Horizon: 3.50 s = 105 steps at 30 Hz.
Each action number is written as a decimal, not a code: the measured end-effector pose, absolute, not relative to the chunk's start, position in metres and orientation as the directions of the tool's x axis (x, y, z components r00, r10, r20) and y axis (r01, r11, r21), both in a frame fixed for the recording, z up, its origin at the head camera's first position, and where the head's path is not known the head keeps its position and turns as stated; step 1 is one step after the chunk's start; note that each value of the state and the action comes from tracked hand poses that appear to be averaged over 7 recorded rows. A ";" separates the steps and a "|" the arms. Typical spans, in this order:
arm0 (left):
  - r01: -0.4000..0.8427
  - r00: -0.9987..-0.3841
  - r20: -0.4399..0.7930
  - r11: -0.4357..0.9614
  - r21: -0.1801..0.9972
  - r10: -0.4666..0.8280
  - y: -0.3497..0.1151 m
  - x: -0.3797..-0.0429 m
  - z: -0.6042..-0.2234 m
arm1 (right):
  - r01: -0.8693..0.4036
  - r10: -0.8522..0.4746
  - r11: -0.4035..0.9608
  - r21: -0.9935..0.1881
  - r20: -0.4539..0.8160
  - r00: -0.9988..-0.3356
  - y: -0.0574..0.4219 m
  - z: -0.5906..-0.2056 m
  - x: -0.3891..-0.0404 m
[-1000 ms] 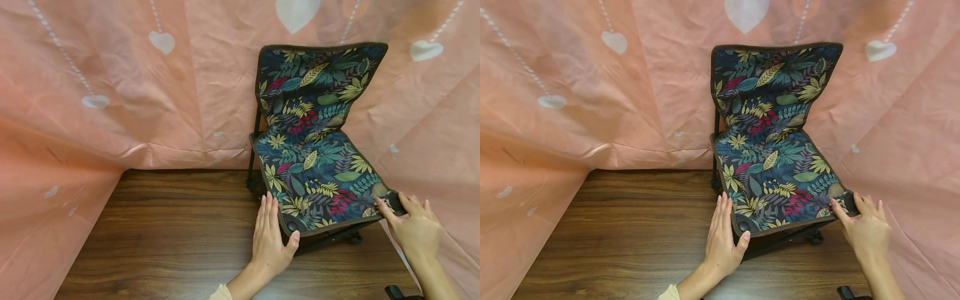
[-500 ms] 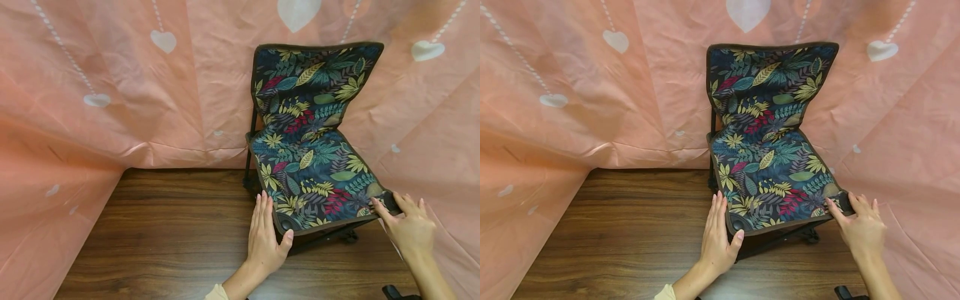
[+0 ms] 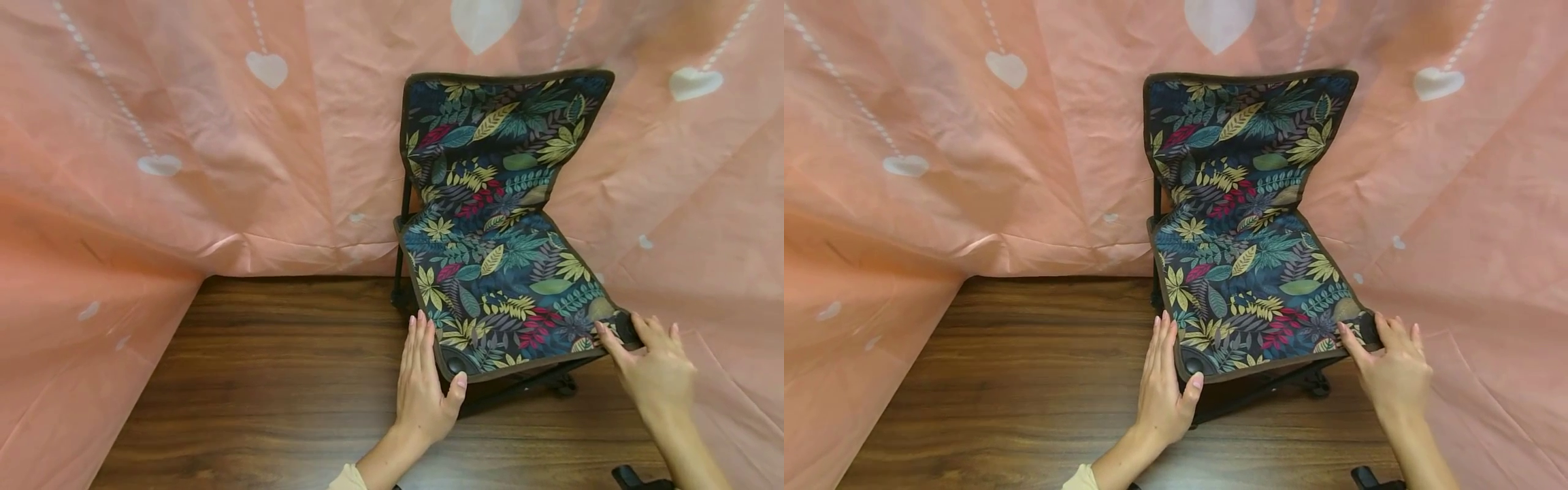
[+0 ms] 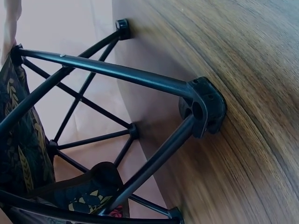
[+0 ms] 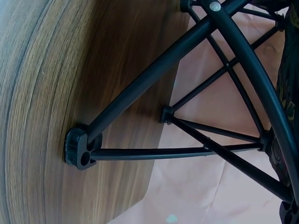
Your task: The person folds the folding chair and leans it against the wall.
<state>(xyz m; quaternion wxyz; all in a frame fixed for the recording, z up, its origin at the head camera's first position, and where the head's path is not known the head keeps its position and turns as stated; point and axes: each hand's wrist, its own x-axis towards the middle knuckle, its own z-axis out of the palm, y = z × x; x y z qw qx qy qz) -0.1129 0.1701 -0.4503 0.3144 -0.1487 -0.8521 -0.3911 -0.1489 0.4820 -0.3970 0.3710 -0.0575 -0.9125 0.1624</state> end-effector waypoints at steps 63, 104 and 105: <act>0.542 -0.652 0.744 0.595 0.593 -0.148 0.186 -0.123 -0.459 | -0.328 -0.031 0.920 -0.214 0.795 -0.605 0.515 -0.402 -0.152; 0.560 -0.580 0.783 0.589 0.583 -0.224 0.192 -0.128 -0.464 | -0.406 -0.082 0.891 -0.203 0.807 -0.584 0.527 -0.403 -0.153; 0.560 -0.581 0.782 0.587 0.585 -0.225 0.192 -0.128 -0.463 | -0.414 -0.076 0.886 -0.210 0.814 -0.576 0.526 -0.402 -0.154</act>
